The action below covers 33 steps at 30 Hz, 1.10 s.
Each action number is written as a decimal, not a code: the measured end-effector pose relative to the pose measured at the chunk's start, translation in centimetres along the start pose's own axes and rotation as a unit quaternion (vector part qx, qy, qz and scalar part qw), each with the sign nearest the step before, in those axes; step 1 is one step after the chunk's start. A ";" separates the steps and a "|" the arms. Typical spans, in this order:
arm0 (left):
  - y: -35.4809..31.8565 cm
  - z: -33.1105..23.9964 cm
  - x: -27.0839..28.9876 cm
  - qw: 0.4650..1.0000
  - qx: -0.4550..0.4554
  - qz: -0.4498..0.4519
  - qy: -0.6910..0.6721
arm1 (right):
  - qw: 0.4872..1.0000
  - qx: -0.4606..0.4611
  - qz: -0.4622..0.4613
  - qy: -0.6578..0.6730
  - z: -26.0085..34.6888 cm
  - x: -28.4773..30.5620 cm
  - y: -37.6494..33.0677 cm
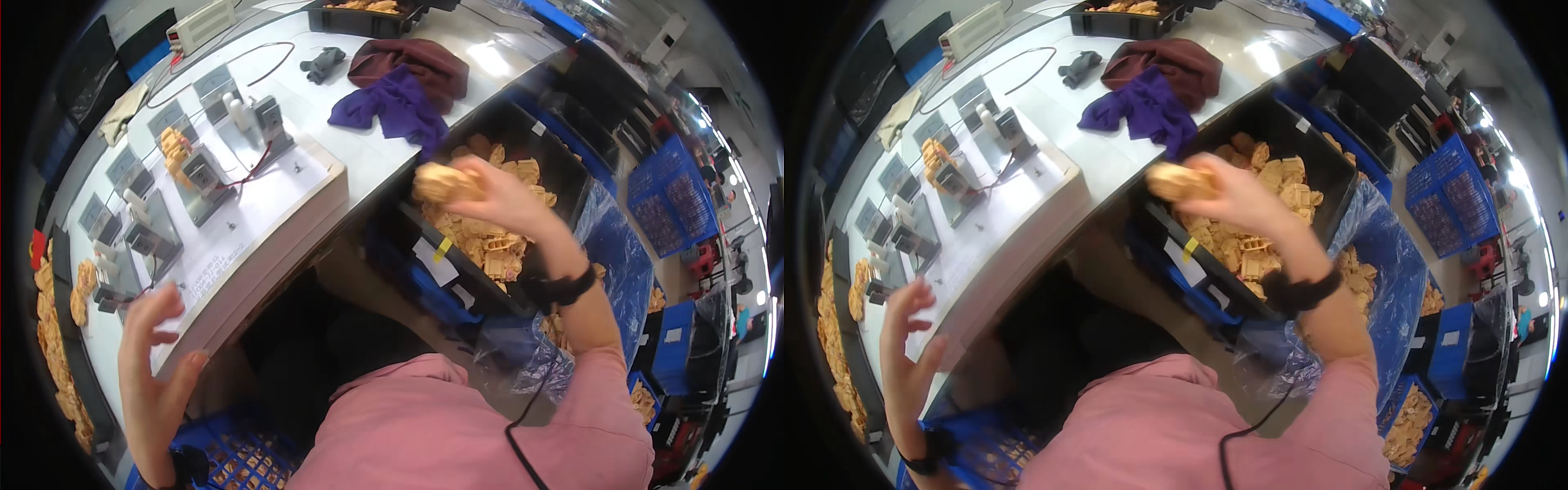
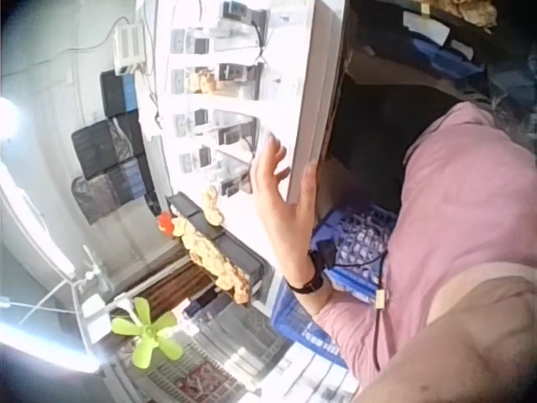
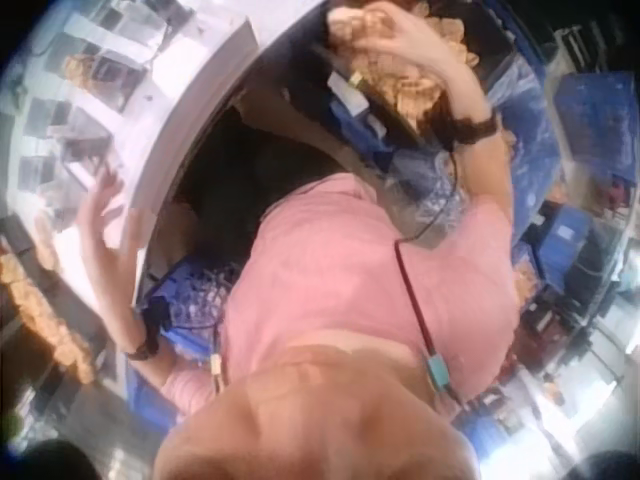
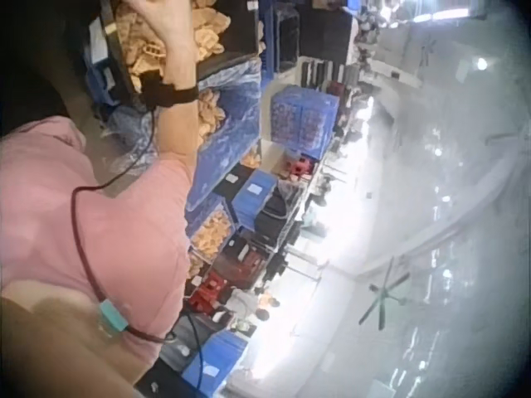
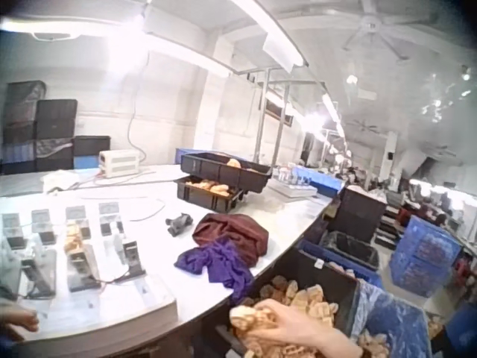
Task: Testing the electrical functionality and physical fit of yellow plastic toy housing parts using a test jig on an assembly line.
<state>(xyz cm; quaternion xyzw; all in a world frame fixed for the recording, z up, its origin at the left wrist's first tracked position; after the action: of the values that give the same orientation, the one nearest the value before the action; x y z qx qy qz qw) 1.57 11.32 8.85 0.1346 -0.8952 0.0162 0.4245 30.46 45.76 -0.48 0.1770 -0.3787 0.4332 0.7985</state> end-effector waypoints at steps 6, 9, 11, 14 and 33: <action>-3.5 5.0 -0.8 0.990 0.085 -0.047 0.102 | 0.951 -0.231 0.105 -0.176 -9.0 1.2 -4.5; -4.1 6.3 -1.0 0.987 0.126 -0.066 0.070 | 0.984 -0.146 0.040 -0.094 -2.6 1.2 -1.3; -4.2 6.7 -1.0 0.985 0.130 -0.083 0.082 | 0.998 -0.017 -0.007 -0.054 3.1 0.3 1.8; -4.7 7.4 -1.1 0.983 0.135 -0.100 0.069 | 0.986 0.160 -0.030 -0.021 11.6 -2.3 5.9; -5.2 9.2 -1.7 0.984 0.145 -0.087 0.048 | 0.918 0.393 0.055 -0.015 20.2 -13.4 13.3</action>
<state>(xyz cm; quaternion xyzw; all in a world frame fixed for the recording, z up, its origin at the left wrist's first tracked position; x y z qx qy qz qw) -3.04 5.32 1.25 0.2714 -0.8469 0.1157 0.4424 5.77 33.40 1.90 0.4617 -0.1990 0.5876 0.6340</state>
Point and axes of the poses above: each hand's wrist, its own y-axis towards the middle knuckle, its own x-axis out of the back of the hand, z = x × y, the point moved 7 cm from there along y, towards the middle knuckle, and after that the axes turned 12 degrees about z, right-handed, at the moved point
